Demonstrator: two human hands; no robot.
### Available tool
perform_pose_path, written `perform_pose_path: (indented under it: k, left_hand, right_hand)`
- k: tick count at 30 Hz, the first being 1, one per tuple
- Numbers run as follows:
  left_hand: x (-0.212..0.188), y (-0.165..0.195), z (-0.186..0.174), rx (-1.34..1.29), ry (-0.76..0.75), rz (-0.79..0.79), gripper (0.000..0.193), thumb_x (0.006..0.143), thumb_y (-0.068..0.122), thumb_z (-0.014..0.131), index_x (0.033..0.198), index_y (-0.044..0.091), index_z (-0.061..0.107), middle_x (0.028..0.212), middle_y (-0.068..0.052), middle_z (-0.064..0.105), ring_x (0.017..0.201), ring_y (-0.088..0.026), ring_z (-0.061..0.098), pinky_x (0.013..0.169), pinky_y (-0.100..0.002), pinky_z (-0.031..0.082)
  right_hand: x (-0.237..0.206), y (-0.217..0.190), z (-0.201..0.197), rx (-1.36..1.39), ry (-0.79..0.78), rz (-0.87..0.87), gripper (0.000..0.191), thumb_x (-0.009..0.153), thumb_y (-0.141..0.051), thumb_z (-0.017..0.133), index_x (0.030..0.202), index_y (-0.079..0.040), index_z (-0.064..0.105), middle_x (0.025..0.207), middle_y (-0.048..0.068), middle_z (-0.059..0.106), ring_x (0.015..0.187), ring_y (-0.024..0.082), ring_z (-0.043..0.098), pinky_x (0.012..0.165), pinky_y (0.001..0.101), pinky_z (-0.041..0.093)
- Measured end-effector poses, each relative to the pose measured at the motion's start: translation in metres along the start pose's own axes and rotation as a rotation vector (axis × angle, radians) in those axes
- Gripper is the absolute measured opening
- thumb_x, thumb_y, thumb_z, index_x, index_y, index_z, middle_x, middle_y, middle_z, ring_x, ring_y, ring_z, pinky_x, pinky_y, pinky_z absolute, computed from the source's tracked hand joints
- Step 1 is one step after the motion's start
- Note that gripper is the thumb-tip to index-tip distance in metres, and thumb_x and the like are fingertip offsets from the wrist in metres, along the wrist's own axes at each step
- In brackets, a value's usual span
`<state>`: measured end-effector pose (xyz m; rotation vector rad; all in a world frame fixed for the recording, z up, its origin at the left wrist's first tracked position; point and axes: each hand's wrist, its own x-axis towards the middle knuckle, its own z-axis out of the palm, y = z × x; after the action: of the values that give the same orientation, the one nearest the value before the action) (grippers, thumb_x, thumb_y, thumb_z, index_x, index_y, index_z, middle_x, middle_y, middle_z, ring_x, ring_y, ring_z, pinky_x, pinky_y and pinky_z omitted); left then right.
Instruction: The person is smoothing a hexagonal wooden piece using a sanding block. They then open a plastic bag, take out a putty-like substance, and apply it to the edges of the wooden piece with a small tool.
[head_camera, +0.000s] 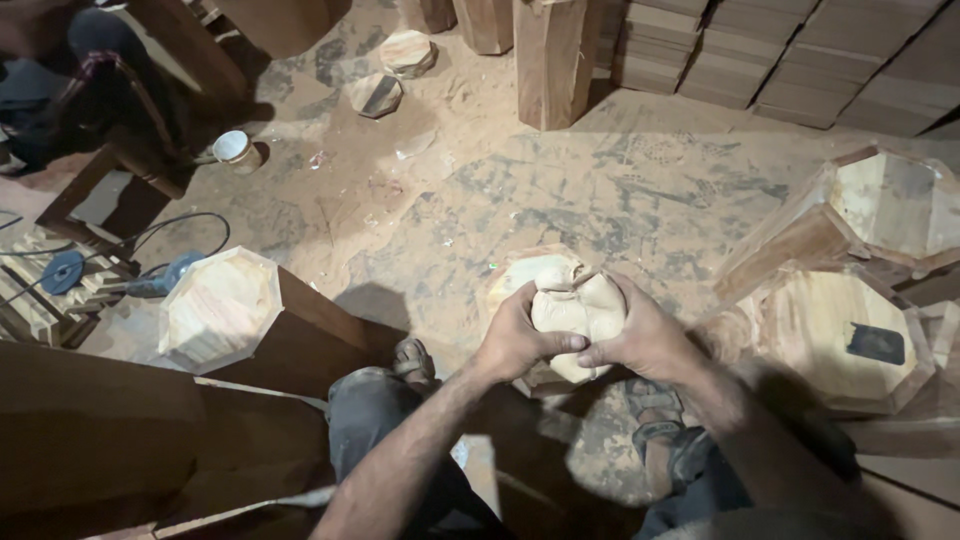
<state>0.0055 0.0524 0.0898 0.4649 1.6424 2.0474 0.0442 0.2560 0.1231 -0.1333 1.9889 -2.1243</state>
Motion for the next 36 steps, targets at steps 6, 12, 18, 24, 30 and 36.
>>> perform_pose_path:
  k: [6, 12, 18, 24, 30, 36]
  left_hand:
    - [-0.001, -0.005, 0.008, -0.099, 0.038, -0.026, 0.055, 0.079, -0.004, 0.082, 0.13, -0.002, 0.061, 0.113, -0.01, 0.074, 0.098, -0.016, 0.072, 0.084, -0.032, 0.063]
    - [-0.004, 0.005, 0.008, -0.059, 0.059, 0.024, 0.05, 0.085, -0.001, 0.078, 0.131, 0.001, 0.06, 0.109, -0.006, 0.073, 0.091, -0.011, 0.071, 0.074, -0.028, 0.061]
    - [-0.008, 0.006, 0.008, -0.064, 0.078, -0.005, 0.046, 0.092, 0.005, 0.072, 0.136, 0.003, 0.057, 0.106, -0.005, 0.072, 0.083, -0.012, 0.067, 0.064, -0.028, 0.056]
    - [-0.002, -0.006, 0.011, -0.118, 0.051, 0.156, 0.04, 0.096, 0.002, 0.071, 0.133, -0.002, 0.059, 0.117, -0.006, 0.071, 0.106, -0.012, 0.068, 0.093, -0.031, 0.059]
    - [-0.007, -0.01, 0.008, -0.066, 0.047, 0.177, 0.036, 0.096, 0.003, 0.07, 0.13, 0.003, 0.056, 0.116, -0.002, 0.068, 0.107, -0.01, 0.064, 0.094, -0.029, 0.056]
    - [-0.006, -0.009, 0.009, 0.09, 0.079, 0.234, 0.034, 0.092, -0.004, 0.075, 0.123, 0.0, 0.061, 0.114, -0.006, 0.069, 0.107, -0.013, 0.066, 0.095, -0.031, 0.057]
  right_hand:
    - [0.0, 0.009, -0.004, -0.234, 0.054, 0.123, 0.073, 0.059, 0.006, 0.091, 0.128, 0.002, 0.066, 0.115, 0.011, 0.077, 0.103, 0.017, 0.071, 0.091, 0.0337, 0.06]
    - [0.002, 0.015, -0.006, -0.038, 0.023, 0.017, 0.072, 0.07, -0.002, 0.084, 0.135, -0.001, 0.054, 0.118, 0.005, 0.071, 0.106, 0.012, 0.068, 0.091, 0.0309, 0.058]
    - [0.003, 0.024, -0.004, -0.06, 0.086, -0.066, 0.049, 0.083, -0.004, 0.078, 0.129, 0.003, 0.061, 0.114, 0.009, 0.074, 0.102, 0.014, 0.071, 0.089, 0.0317, 0.06]
    - [0.004, 0.022, -0.002, -0.028, 0.094, -0.072, 0.044, 0.084, 0.001, 0.078, 0.125, 0.006, 0.064, 0.112, 0.01, 0.074, 0.099, 0.014, 0.07, 0.088, 0.0311, 0.06]
    - [0.001, 0.026, -0.003, 0.04, 0.065, -0.123, 0.046, 0.084, 0.0, 0.075, 0.129, 0.003, 0.062, 0.111, 0.006, 0.073, 0.1, 0.011, 0.069, 0.087, 0.0285, 0.058]
    - [0.002, 0.03, -0.004, -0.081, 0.076, -0.144, 0.038, 0.087, -0.002, 0.079, 0.123, 0.007, 0.071, 0.109, 0.011, 0.077, 0.099, 0.013, 0.071, 0.088, 0.03, 0.06]
